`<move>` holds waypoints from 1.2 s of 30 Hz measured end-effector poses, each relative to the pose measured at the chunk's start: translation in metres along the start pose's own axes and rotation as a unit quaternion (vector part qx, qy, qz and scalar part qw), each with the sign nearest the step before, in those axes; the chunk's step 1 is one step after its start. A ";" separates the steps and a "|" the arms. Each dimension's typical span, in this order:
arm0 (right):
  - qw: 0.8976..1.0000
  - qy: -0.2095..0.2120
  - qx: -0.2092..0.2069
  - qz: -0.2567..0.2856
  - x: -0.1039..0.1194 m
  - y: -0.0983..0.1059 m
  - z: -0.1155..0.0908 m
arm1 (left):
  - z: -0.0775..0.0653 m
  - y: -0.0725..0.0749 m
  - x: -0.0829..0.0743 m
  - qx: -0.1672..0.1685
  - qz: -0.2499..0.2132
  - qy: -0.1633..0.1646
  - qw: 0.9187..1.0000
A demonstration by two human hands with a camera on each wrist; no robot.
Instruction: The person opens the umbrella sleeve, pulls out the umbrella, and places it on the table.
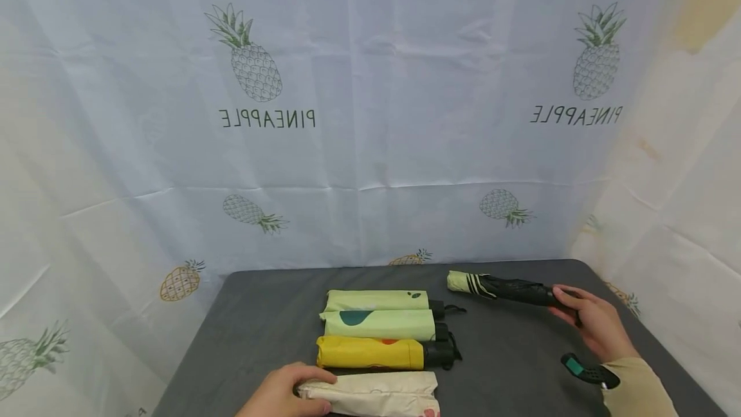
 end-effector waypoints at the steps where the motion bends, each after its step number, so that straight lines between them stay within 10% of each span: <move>1: 0.999 0.003 -0.015 -0.044 0.000 0.001 0.002 | 0.001 0.000 -0.001 -0.001 0.013 -0.002 1.000; 8: 0.931 0.022 -0.107 -0.349 -0.005 0.002 0.010 | -0.001 -0.001 -0.009 0.005 0.026 -0.003 1.000; 15: 0.893 0.052 -0.133 -0.426 -0.008 0.003 0.008 | 0.004 0.028 -0.023 -0.050 0.073 0.037 0.995; 21: 0.869 0.091 -0.161 -0.458 0.002 -0.016 -0.005 | 0.022 0.050 -0.015 -0.081 0.038 0.000 0.996; 31: 0.896 0.173 -0.083 -0.400 -0.004 -0.141 -0.053 | 0.037 0.042 0.010 -0.048 -0.059 -0.004 0.997; 36: 0.889 0.194 0.002 -0.414 -0.019 -0.185 -0.058 | 0.041 0.040 0.014 -0.039 -0.061 -0.021 0.997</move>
Point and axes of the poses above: each hand's wrist, its own z-axis towards the middle knuckle, its own y-axis out of the back of the hand, x = y × z, the point moved 4 cm from there along z, towards the middle knuckle, and after that the axes turned 13 degrees about -y, right-handed, at the moved point
